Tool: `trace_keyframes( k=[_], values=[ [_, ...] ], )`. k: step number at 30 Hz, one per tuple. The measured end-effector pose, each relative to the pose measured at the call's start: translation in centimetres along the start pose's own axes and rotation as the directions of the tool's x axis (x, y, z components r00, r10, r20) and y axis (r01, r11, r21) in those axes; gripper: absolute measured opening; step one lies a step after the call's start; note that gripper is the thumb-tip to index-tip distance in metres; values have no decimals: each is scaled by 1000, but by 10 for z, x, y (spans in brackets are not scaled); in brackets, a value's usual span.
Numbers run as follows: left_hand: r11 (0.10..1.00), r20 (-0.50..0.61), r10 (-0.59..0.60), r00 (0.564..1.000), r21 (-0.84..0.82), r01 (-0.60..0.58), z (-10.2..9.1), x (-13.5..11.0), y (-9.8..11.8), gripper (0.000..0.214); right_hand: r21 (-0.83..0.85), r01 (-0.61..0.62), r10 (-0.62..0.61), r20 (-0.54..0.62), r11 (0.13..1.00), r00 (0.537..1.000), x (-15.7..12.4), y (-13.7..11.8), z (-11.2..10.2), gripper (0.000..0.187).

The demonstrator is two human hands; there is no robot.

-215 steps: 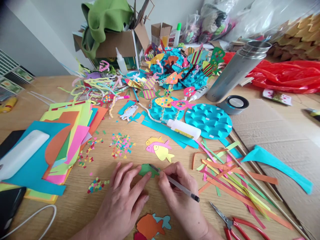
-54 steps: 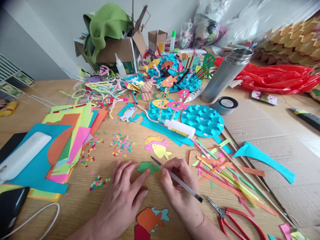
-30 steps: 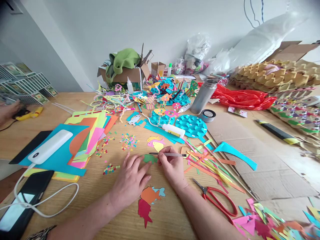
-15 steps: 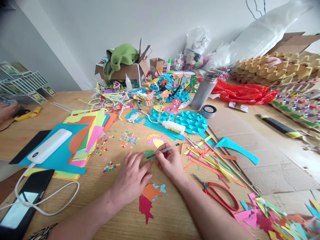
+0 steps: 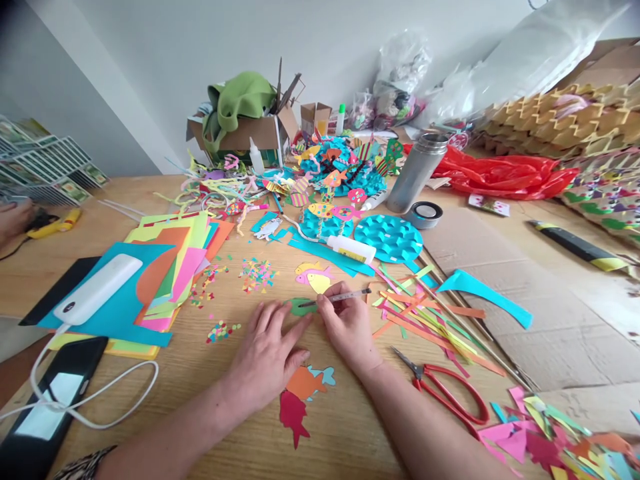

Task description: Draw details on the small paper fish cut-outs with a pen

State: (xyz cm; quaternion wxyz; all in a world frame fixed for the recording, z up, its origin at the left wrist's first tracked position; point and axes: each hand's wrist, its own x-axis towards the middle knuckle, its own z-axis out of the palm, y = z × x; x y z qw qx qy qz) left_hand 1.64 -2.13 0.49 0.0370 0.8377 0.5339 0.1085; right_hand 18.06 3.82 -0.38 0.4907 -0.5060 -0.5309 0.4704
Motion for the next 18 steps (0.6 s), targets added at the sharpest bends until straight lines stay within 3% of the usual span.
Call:
trace_keyframes(
  k=[11,18],
  values=[
    [998,-8,39,999,-42,-39,1,-2,-1,42,-38,-21,26,121,999,992,1,3,0,24],
    [999,17,40,999,-35,-40,1,-2,-2,43,-61,-58,65,118,996,991,1,5,-1,25]
  ],
)
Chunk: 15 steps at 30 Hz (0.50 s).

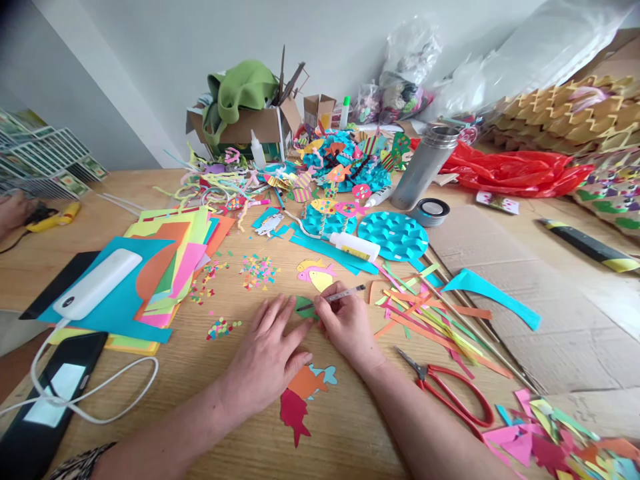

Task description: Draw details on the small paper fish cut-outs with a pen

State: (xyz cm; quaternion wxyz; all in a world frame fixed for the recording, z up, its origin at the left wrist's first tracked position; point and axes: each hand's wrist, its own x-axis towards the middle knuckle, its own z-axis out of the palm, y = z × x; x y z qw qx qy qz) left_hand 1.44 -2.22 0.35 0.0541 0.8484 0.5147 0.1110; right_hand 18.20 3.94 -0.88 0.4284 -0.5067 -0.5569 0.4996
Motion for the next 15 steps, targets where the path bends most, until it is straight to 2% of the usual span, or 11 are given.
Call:
trace_keyframes(
  k=[15],
  values=[
    [1000,16,10,1000,8,-10,0,-1,0,43,-1,-3,3,17,1000,1000,0,2,1,25]
  ],
)
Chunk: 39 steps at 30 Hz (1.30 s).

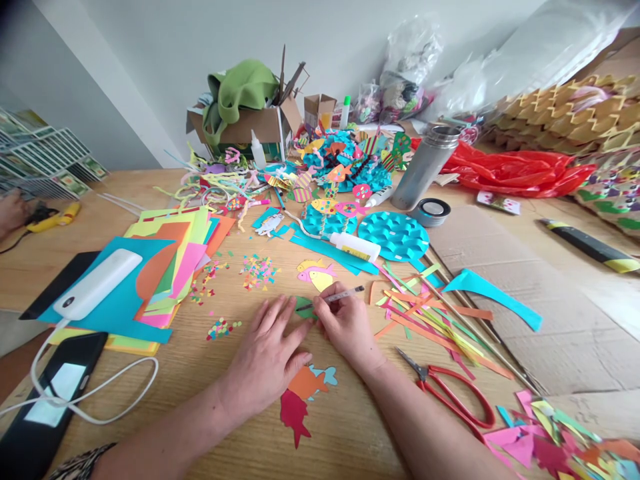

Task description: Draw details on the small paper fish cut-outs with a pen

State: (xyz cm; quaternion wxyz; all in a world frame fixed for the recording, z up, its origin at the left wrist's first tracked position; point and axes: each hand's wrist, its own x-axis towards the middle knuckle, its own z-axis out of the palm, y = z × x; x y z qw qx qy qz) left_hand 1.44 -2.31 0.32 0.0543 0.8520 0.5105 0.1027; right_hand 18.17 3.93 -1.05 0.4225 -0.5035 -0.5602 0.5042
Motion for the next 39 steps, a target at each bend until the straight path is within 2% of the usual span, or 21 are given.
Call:
trace_keyframes(
  k=[8,39],
  values=[
    [1000,-35,1,999,-2,-1,1,1,0,42,6,-1,1,7,1000,1000,0,1,0,25],
    [1000,-26,-2,1000,5,3,-1,1,1,41,1,-18,18,-18,1000,1000,-1,1,-1,26]
  ],
)
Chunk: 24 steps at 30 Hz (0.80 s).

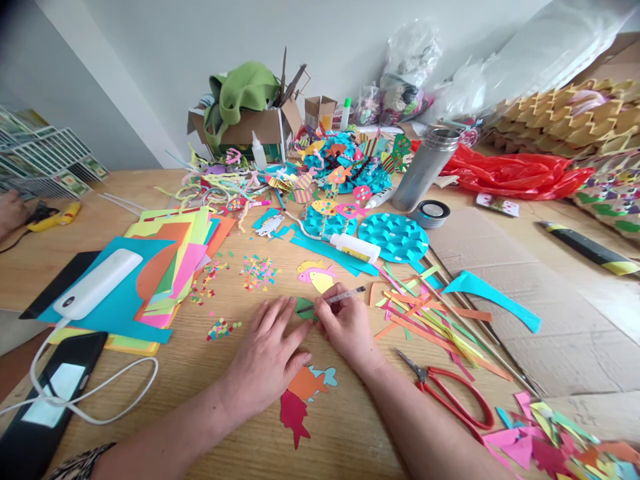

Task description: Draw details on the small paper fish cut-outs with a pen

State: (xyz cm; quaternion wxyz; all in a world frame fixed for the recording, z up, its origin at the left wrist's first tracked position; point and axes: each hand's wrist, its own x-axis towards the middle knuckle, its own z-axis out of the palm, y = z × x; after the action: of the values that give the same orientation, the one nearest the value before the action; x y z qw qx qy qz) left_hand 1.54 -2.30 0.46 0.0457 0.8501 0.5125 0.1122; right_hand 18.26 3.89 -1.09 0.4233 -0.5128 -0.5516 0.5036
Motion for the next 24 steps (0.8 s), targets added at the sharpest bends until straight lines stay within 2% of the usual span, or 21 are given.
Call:
trace_keyframes(
  k=[24],
  values=[
    [1000,-5,0,1000,3,0,0,0,-1,41,-13,14,-14,-2,1000,1000,0,-1,1,23]
  ],
)
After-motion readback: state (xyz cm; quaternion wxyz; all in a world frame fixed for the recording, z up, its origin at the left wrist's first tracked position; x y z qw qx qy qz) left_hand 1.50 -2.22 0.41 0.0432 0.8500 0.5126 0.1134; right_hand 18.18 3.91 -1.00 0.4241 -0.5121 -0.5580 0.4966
